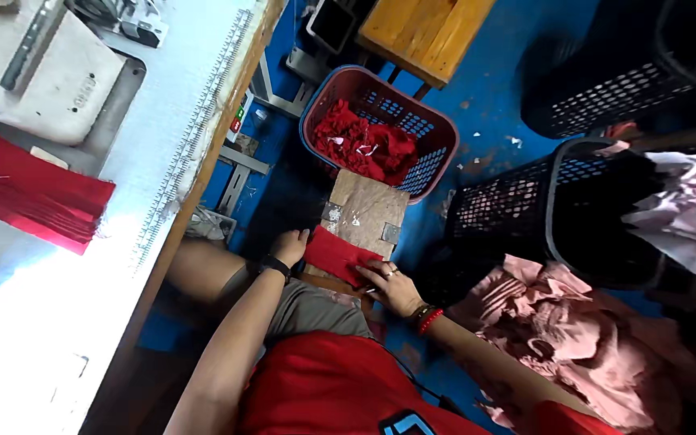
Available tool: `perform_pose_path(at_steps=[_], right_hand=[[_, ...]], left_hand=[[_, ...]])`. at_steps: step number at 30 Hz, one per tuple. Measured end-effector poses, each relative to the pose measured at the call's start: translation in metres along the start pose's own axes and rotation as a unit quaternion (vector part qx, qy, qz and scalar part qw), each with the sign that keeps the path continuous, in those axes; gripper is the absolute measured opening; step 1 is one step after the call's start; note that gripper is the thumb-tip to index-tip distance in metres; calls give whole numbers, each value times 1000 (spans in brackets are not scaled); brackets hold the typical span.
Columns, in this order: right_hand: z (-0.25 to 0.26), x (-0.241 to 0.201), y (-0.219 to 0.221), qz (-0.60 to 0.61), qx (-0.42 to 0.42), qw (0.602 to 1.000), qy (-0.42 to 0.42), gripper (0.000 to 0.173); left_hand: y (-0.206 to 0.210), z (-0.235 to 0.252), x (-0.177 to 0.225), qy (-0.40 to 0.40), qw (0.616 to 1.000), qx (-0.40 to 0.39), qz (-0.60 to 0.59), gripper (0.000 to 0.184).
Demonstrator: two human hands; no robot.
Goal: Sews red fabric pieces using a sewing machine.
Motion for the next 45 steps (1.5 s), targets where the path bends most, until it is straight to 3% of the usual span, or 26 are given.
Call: perform_pose_path(at_steps=[4, 8, 13, 17, 21, 23, 26, 28, 30, 33, 35, 37, 39, 41, 43, 45], right_hand=[[7, -7, -13, -3, -3, 1000, 9, 50], [76, -44, -55, 41, 84, 996, -16, 34], [222, -161, -132, 108, 199, 950, -216, 26], [325, -258, -157, 88, 182, 926, -319, 22], [372, -343, -146, 79, 101, 915, -383, 25], [371, -384, -126, 68, 37, 901, -426, 24], [357, -425, -89, 51, -23, 875, -480, 14], [348, -436, -68, 62, -43, 868, -491, 17], [344, -438, -53, 71, -49, 871, -483, 21], [342, -439, -44, 44, -5, 883, -468, 25], [342, -439, -43, 26, 10, 886, -463, 27], [342, -435, -42, 37, -9, 892, -450, 26], [347, -433, -45, 84, -37, 899, -429, 24], [352, -434, -48, 161, -55, 900, -402, 25], [351, -447, -56, 243, -43, 881, -403, 43], [350, -466, -62, 289, -73, 852, -430, 62]], left_hand=[[-17, -29, 6, 57, 992, 41, -103, 54], [-53, -113, -9, 179, 961, 63, -200, 38], [-102, -228, -72, 300, 890, 80, -335, 27], [-125, -289, -138, 311, 862, 111, -384, 22], [-139, -340, -204, 309, 843, 174, -404, 23], [-151, -363, -247, 273, 834, 238, -417, 25], [-183, -388, -328, 124, 818, 411, -383, 25], [-209, -399, -385, 0, 789, 513, -338, 24], [-234, -406, -440, -74, 743, 596, -297, 23], [-267, -403, -508, -168, 696, 668, -203, 37], [-282, -388, -539, -202, 703, 662, -167, 41], [-285, -376, -542, -207, 732, 634, -140, 22], [-281, -387, -503, -154, 767, 611, -118, 15], [-269, -405, -448, -32, 813, 561, -152, 18], [-248, -415, -399, 113, 856, 449, -228, 19], [-230, -423, -363, 242, 866, 353, -261, 19]])
Point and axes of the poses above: each hand's wrist, its own z-axis towards the middle knuckle, its own y-axis out of the palm, x = y × z, the point moved 7 cm from there along z, towards the middle knuckle, and after that the axes turned 14 degrees about -y, right-handed, at the moved point
